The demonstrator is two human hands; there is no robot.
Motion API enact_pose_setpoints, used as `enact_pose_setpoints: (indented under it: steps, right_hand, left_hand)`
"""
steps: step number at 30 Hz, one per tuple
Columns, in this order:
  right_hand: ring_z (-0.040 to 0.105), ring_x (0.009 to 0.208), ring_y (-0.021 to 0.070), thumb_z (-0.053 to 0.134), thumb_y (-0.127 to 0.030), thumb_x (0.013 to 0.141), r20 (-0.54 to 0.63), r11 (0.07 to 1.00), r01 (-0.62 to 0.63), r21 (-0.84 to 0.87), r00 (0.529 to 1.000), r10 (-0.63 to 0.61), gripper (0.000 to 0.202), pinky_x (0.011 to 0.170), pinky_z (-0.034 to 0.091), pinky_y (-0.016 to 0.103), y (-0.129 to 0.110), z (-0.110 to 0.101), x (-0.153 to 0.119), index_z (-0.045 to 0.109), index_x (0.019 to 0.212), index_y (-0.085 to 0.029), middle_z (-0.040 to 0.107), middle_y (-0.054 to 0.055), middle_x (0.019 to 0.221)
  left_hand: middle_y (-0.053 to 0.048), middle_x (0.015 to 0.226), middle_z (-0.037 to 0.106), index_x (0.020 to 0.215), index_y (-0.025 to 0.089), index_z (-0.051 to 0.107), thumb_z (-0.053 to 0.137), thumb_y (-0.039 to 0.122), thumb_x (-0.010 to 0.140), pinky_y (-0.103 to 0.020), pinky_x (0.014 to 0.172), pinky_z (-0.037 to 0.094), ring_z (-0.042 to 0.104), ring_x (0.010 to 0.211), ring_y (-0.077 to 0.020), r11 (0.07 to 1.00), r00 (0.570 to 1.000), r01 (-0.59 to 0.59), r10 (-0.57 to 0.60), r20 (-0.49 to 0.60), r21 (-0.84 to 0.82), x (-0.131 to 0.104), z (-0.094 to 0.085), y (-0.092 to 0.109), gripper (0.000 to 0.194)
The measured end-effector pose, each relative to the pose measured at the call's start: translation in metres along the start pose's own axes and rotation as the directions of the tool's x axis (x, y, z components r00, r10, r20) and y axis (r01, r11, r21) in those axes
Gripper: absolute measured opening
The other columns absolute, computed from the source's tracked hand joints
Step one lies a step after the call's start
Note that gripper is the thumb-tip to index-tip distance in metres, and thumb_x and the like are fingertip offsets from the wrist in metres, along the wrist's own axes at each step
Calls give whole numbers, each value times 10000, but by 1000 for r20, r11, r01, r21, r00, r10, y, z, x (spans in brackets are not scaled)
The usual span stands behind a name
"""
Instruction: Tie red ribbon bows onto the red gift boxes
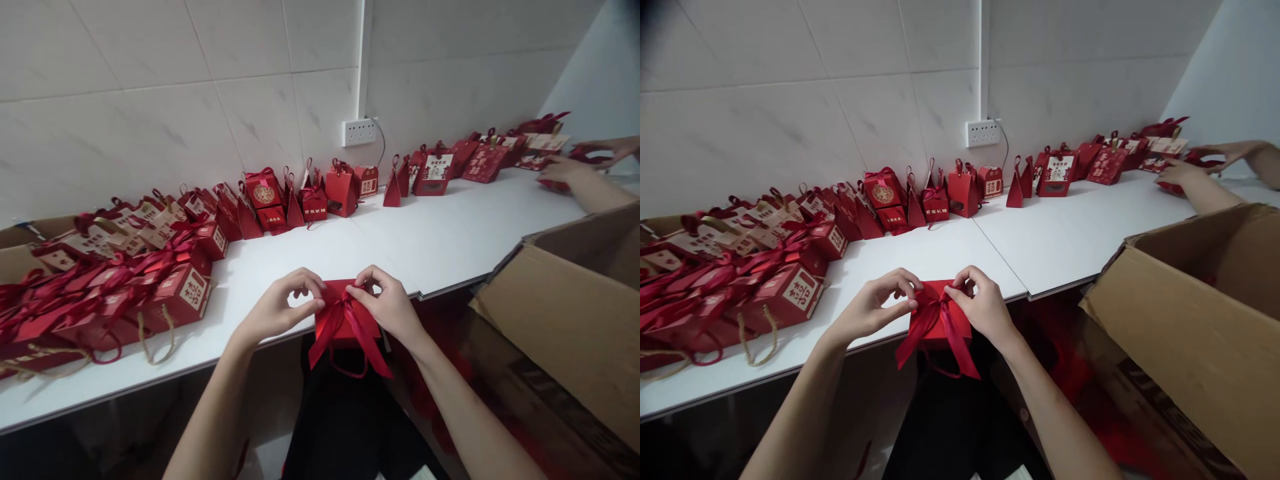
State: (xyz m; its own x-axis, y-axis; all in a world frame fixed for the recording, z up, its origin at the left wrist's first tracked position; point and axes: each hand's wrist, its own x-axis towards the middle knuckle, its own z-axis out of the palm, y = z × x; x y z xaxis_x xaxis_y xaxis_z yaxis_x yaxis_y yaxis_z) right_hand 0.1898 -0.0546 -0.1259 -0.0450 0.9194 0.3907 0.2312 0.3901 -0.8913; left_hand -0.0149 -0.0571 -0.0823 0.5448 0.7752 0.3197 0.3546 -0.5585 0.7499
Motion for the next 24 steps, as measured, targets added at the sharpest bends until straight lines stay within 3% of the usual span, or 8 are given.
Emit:
enact_pose_setpoints:
  steps: [5, 13, 16, 19, 24]
  right_hand:
    - [481, 616, 124, 638, -258, 749, 24, 1000, 10, -16, 1000, -10, 139, 593, 410, 260, 1, -1, 1, 521, 696, -204, 542, -20, 691]
    - [508, 654, 132, 640, -252, 750, 52, 1000, 11, -10, 999, -10, 127, 607, 418, 262, 2, -3, 0, 531, 704, -205, 568, -15, 717]
    - [504, 649, 131, 630, -249, 756, 47, 1000, 16, -1, 999, -16, 129, 605, 421, 262, 2, -2, 0, 521, 702, -204, 559, -14, 713]
    - [501, 647, 128, 625, -249, 756, 40, 1000, 9, 23, 999, -10, 128, 600, 426, 260, 3, -1, 1, 514, 710, -205, 545, -16, 714]
    - [513, 677, 128, 604, -224, 761, 28, 996, 0, 84, 1000, -2, 105, 574, 445, 238, 2, -1, -1, 501, 748, -210, 534, -15, 741]
  left_hand:
    - [-33, 752, 584, 709, 159, 555, 569, 257, 817, -258, 661, 406, 510, 688, -126, 995, 966, 23, 2, 259, -93, 10, -11, 7, 147]
    - [25, 592, 477, 705, 162, 505, 576, 280, 780, -195, 467, 293, 382, 500, -74, 974, 929, 195, -146, 341, -113, 18, -12, 17, 157]
    - [52, 565, 454, 741, 170, 510, 596, 314, 765, -182, 418, 241, 325, 434, -50, 957, 945, 251, -210, 251, -146, 18, -8, 15, 170]
    - [41, 632, 495, 774, 169, 521, 581, 324, 782, -169, 424, 274, 371, 452, -44, 945, 959, 278, -264, 100, -174, 14, 1, 9, 166]
    - [38, 699, 499, 782, 172, 504, 577, 299, 786, -157, 430, 308, 432, 496, -45, 933, 936, 290, -323, -142, -215, 1, 24, 7, 146]
